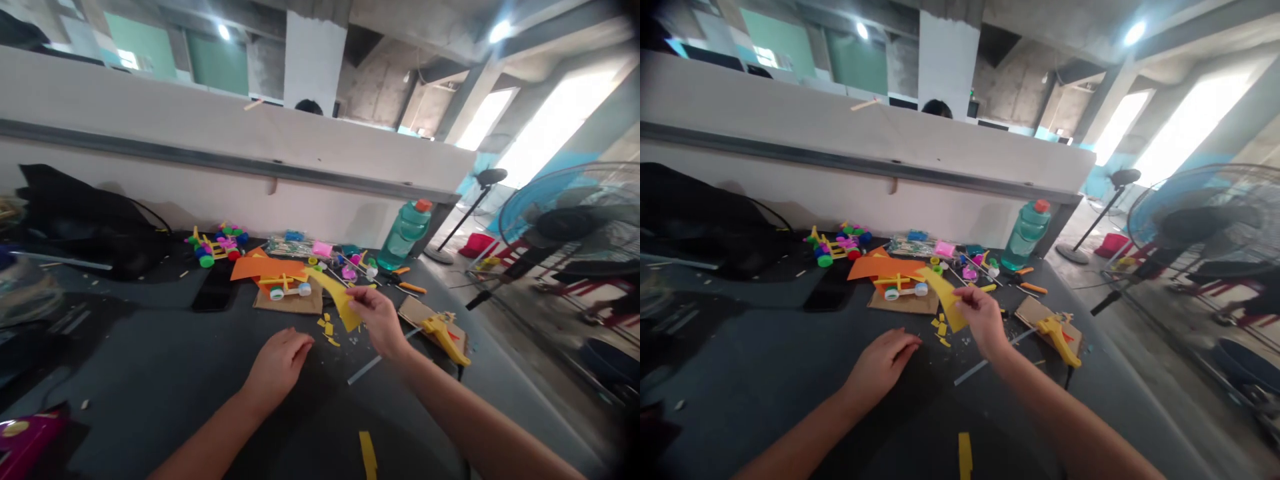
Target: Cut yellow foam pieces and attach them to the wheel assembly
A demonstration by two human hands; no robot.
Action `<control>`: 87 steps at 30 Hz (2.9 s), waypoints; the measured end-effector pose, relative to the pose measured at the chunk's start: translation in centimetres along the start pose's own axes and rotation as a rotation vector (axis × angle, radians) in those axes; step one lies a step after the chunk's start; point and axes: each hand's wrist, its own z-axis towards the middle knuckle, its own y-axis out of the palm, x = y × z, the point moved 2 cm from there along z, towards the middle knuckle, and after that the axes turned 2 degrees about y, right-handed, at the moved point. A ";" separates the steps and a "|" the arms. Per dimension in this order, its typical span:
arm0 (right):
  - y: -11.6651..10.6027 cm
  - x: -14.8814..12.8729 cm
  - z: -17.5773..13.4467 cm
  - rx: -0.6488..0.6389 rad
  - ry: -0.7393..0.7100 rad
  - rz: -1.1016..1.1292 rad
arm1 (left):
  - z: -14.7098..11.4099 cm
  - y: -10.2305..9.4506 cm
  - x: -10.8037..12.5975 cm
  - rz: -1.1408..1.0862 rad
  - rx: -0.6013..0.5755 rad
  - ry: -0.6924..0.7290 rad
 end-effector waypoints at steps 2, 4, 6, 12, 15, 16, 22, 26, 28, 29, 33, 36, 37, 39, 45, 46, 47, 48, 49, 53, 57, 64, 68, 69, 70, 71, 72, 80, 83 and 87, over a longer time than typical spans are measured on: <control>-0.3 0.0 -3.6 -0.065 0.060 0.121 | -0.1 0.4 1.0 -0.257 -0.043 -0.176; -0.2 0.2 -6.4 -0.175 0.119 0.165 | -0.2 1.0 2.1 -0.618 -0.072 -0.296; -0.1 0.5 -8.3 -0.264 0.147 0.143 | -0.3 1.7 3.0 -0.899 -0.080 -0.333; -0.9 1.7 -9.4 -0.297 0.113 -0.112 | -0.6 1.8 2.7 -0.850 0.140 -0.571; -1.7 1.9 -8.8 -0.257 0.097 -0.217 | -0.5 1.4 2.0 -0.838 0.252 -0.588; -2.0 1.8 -8.5 -0.251 0.077 -0.266 | -0.4 1.3 1.7 -0.859 0.290 -0.588; -2.8 1.6 -8.0 -0.233 0.016 -0.405 | 0.1 0.2 0.4 -0.918 0.510 -0.623; -2.7 2.1 -8.0 -0.213 0.148 -0.278 | 0.0 -0.3 0.4 -0.827 0.520 -0.601; -2.6 2.3 -8.0 -0.186 0.286 -0.086 | 0.0 -0.4 0.5 -0.751 0.497 -0.574; -2.5 2.4 -8.0 -0.171 0.355 0.025 | 0.0 -0.3 0.5 -0.723 0.476 -0.566; -1.9 2.4 -8.1 -0.143 0.458 0.256 | 0.0 0.4 1.2 -0.744 0.293 -0.565; -1.5 2.5 -8.5 -0.197 0.373 0.171 | 0.0 1.4 2.4 -0.868 0.036 -0.550; -1.4 2.6 -8.7 -0.221 0.339 0.127 | -0.1 1.7 2.8 -0.911 -0.047 -0.546; -1.2 2.8 -9.0 -0.261 0.273 0.038 | -0.3 2.1 3.3 -0.976 -0.144 -0.545; -1.3 2.9 -9.3 -0.265 0.147 -0.165 | -0.4 1.6 2.4 -0.903 0.090 -0.639; -1.3 2.8 -9.3 -0.257 0.147 -0.177 | -0.4 1.5 2.3 -0.888 0.118 -0.647; -1.4 2.8 -9.2 -0.251 0.148 -0.184 | -0.4 1.4 2.2 -0.880 0.140 -0.652; -1.5 2.7 -9.1 -0.248 0.150 -0.190 | -0.4 1.4 2.1 -0.876 0.159 -0.658; -1.5 2.6 -9.1 -0.248 0.150 -0.195 | -0.4 1.3 2.1 -0.872 0.175 -0.665; -1.5 2.5 -8.8 -0.241 0.140 -0.209 | -0.3 1.3 2.2 -0.850 0.187 -0.675; -1.5 2.4 -8.8 -0.233 0.147 -0.210 | -0.3 1.2 2.1 -0.811 0.192 -0.642; -1.4 2.6 -8.9 -0.261 0.176 -0.234 | -0.3 0.9 1.5 -0.770 0.249 -0.633; -1.3 3.0 -8.9 -0.276 0.167 -0.230 | -0.3 0.8 1.6 -0.760 0.261 -0.635; -1.4 3.0 -8.9 -0.272 0.157 -0.234 | -0.3 0.8 1.6 -0.764 0.263 -0.637; -1.4 2.9 -8.9 -0.263 0.146 -0.238 | -0.3 0.8 1.6 -0.768 0.266 -0.638; -1.5 2.8 -8.9 -0.251 0.140 -0.240 | -0.2 0.8 1.7 -0.773 0.268 -0.640; -1.6 2.7 -8.9 -0.232 0.143 -0.233 | -0.3 0.8 1.7 -0.776 0.271 -0.642; -1.7 2.2 -9.0 -0.094 0.298 0.054 | -0.3 1.0 1.7 -0.811 0.252 -0.676; -1.8 2.2 -9.0 -0.059 0.267 0.093 | -0.3 1.1 1.8 -0.888 0.245 -0.705; -2.2 2.1 -8.9 -0.022 0.076 0.061 | -0.5 1.9 3.0 -1.144 -0.047 -0.714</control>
